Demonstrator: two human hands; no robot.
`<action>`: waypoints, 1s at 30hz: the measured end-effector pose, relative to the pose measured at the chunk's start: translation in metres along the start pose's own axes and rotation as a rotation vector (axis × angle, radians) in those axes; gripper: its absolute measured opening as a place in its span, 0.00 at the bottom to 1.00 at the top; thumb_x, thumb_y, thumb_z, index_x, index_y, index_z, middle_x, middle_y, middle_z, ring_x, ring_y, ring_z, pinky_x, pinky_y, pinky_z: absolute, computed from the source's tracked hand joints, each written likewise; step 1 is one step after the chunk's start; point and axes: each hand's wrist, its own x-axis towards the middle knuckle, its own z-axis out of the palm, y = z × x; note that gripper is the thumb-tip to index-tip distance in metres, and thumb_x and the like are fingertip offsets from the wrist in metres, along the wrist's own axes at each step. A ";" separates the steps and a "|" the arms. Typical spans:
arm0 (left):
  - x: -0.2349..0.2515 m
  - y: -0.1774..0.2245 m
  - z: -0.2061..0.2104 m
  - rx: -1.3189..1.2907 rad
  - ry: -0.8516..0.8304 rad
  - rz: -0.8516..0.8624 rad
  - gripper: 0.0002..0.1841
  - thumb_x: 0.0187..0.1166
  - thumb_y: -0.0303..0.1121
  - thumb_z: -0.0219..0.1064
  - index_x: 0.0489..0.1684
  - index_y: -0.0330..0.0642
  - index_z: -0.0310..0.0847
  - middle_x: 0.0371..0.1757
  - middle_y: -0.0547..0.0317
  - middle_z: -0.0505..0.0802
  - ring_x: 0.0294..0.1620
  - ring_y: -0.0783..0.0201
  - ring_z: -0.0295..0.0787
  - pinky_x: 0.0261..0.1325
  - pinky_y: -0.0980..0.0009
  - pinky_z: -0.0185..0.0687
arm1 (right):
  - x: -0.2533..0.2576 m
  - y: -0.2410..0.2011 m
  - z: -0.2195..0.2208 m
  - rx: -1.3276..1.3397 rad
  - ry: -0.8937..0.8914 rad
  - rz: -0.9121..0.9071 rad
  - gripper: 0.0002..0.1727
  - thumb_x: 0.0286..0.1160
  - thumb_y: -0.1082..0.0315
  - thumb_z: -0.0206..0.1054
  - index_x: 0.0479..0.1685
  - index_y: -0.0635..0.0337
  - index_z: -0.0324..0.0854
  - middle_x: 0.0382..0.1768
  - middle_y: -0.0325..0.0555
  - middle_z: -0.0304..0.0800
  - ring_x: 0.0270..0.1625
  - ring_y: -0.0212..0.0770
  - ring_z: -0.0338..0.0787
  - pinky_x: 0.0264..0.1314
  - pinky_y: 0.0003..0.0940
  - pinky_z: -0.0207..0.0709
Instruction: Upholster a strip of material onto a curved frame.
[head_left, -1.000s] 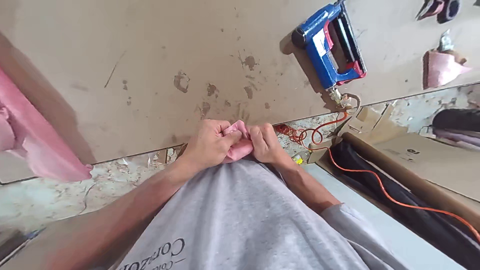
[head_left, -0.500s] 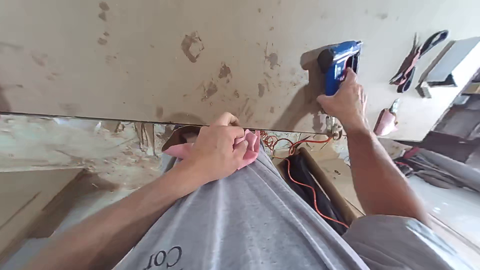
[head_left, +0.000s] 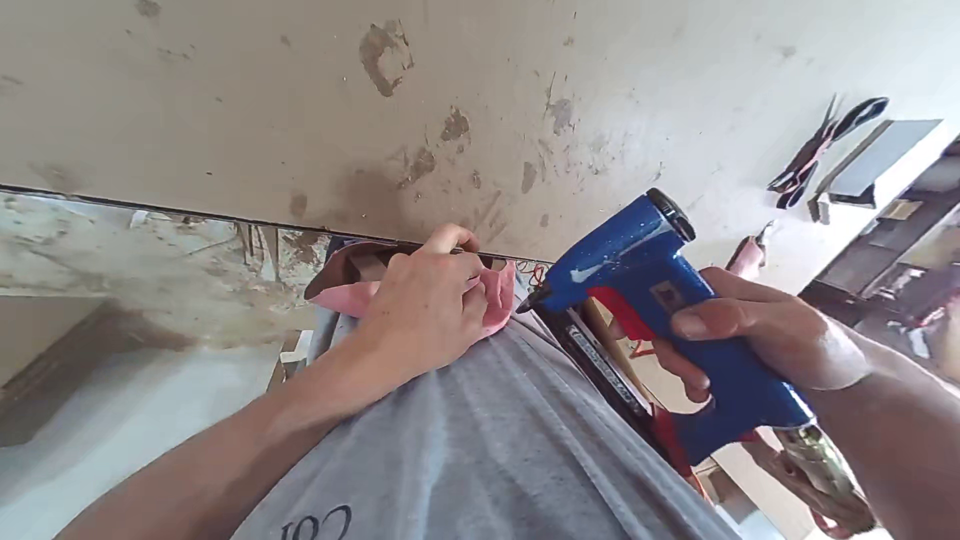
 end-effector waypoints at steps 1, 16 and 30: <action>0.000 -0.001 0.000 0.001 0.005 0.005 0.12 0.77 0.40 0.62 0.30 0.47 0.89 0.65 0.58 0.88 0.41 0.61 0.89 0.39 0.53 0.83 | 0.003 0.001 0.001 0.009 -0.011 0.002 0.16 0.73 0.48 0.63 0.45 0.46 0.88 0.20 0.38 0.88 0.17 0.31 0.88 0.19 0.29 0.87; 0.022 -0.005 -0.015 -0.048 -0.308 -0.070 0.10 0.82 0.43 0.65 0.35 0.56 0.91 0.57 0.66 0.90 0.52 0.66 0.88 0.51 0.54 0.82 | 0.018 -0.006 0.008 0.071 -0.090 0.026 0.19 0.74 0.47 0.63 0.49 0.49 0.87 0.19 0.40 0.87 0.17 0.32 0.88 0.18 0.29 0.87; 0.024 -0.035 -0.048 -0.262 -0.470 0.090 0.28 0.90 0.58 0.42 0.33 0.55 0.87 0.29 0.71 0.88 0.35 0.74 0.86 0.38 0.65 0.83 | 0.034 0.017 -0.083 -0.948 1.223 0.026 0.40 0.75 0.32 0.53 0.52 0.66 0.81 0.35 0.71 0.87 0.41 0.75 0.88 0.39 0.80 0.70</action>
